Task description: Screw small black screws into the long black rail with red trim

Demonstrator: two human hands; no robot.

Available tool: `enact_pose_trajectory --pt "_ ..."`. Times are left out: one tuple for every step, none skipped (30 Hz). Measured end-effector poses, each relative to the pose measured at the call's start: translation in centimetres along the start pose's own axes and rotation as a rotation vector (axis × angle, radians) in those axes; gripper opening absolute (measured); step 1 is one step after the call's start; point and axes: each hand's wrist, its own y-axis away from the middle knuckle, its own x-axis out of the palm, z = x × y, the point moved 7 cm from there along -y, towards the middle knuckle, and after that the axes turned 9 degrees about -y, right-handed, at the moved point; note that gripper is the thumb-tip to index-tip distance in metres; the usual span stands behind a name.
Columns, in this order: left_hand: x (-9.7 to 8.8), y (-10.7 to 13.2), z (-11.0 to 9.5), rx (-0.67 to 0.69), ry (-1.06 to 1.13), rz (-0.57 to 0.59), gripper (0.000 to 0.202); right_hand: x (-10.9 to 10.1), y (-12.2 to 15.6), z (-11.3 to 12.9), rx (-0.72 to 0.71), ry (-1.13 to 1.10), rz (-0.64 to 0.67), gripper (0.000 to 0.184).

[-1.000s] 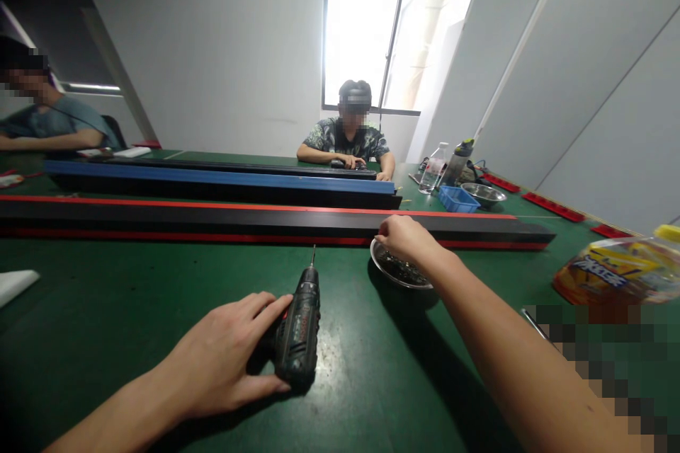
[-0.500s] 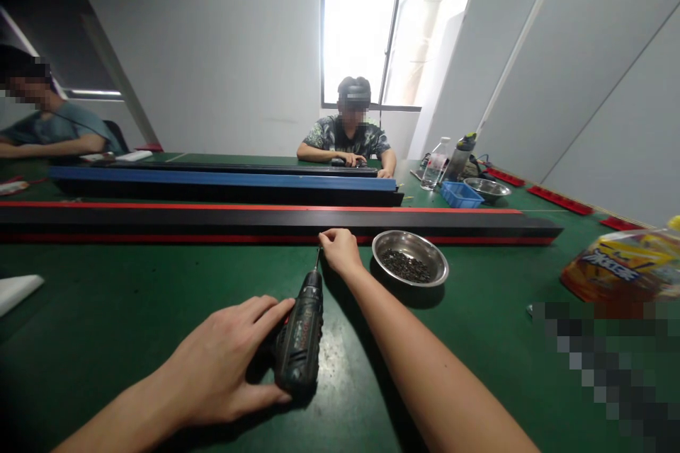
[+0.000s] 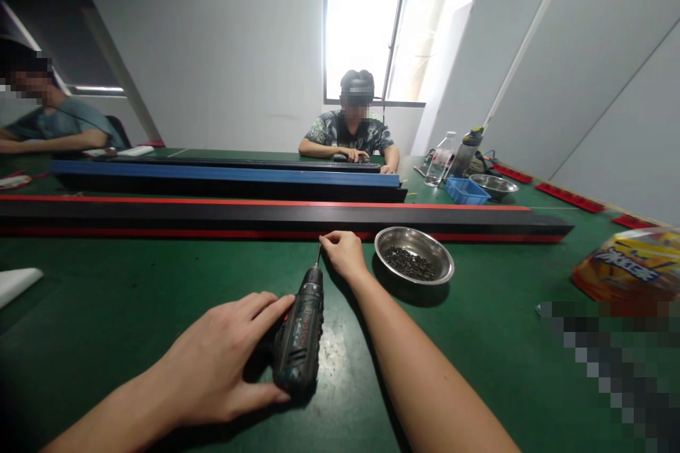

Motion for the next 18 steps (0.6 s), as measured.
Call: enact_pose_trajectory --pt "0.02 0.00 0.01 0.001 0.001 0.000 0.095 0.09 -0.01 0.00 -0.002 0.010 0.011 0.027" --pt "0.03 -0.02 0.01 0.002 0.002 0.001 0.095 0.16 -0.02 -0.01 -0.002 0.016 0.021 0.027" --pt "0.02 -0.04 0.00 0.004 0.003 0.002 0.095 0.22 -0.03 -0.03 -0.001 0.019 0.029 0.027" --pt "0.00 -0.06 -0.02 0.005 0.005 0.004 0.095 0.26 -0.05 -0.04 0.000 0.020 0.036 0.028" --pt "-0.03 -0.08 -0.03 0.006 0.007 0.006 0.094 0.28 -0.07 -0.05 0.002 0.020 0.041 0.028" --pt "-0.07 -0.09 -0.04 0.006 0.008 0.009 0.094 0.28 -0.09 -0.06 0.004 0.019 0.046 0.028" --pt "-0.11 -0.10 -0.06 0.007 0.009 0.011 0.093 0.30 -0.11 -0.05 0.006 0.017 0.053 0.027" --pt "-0.14 -0.09 -0.08 0.007 0.010 0.013 0.094 0.33 -0.11 -0.04 0.007 0.016 0.062 0.027" --pt "-0.16 -0.08 -0.11 0.008 0.010 0.015 0.094 0.36 -0.11 -0.02 0.008 0.014 0.071 0.027" --pt "-0.17 -0.06 -0.13 0.009 0.009 0.016 0.094 0.40 -0.11 0.00 0.009 0.009 0.080 0.027" --pt "-0.16 -0.03 -0.15 0.010 0.009 0.015 0.095 0.44 -0.09 0.02 0.008 0.004 0.087 0.027" --pt "-0.14 -0.02 -0.16 0.010 0.008 0.014 0.095 0.47 -0.07 0.05 0.006 -0.001 0.092 0.027" --pt "-0.12 -0.01 -0.16 0.010 0.008 0.012 0.095 0.49 -0.06 0.08 0.004 -0.003 0.093 0.028" --pt "-0.10 -0.02 -0.16 0.011 0.007 0.010 0.095 0.49 -0.04 0.10 0.003 -0.003 0.091 0.029" --pt "-0.08 -0.04 -0.15 0.012 0.006 0.008 0.095 0.48 -0.02 0.11 0.002 0.001 0.085 0.031" --pt "-0.07 -0.06 -0.14 0.012 0.005 0.006 0.095 0.45 0.00 0.11 0.003 0.007 0.077 0.032" --pt "-0.07 -0.09 -0.12 0.012 0.003 0.005 0.095 0.39 0.01 0.10 0.004 0.014 0.068 0.034" --pt "-0.08 -0.12 -0.11 0.012 0.002 0.005 0.095 0.34 0.02 0.10 0.005 0.018 0.060 0.036"
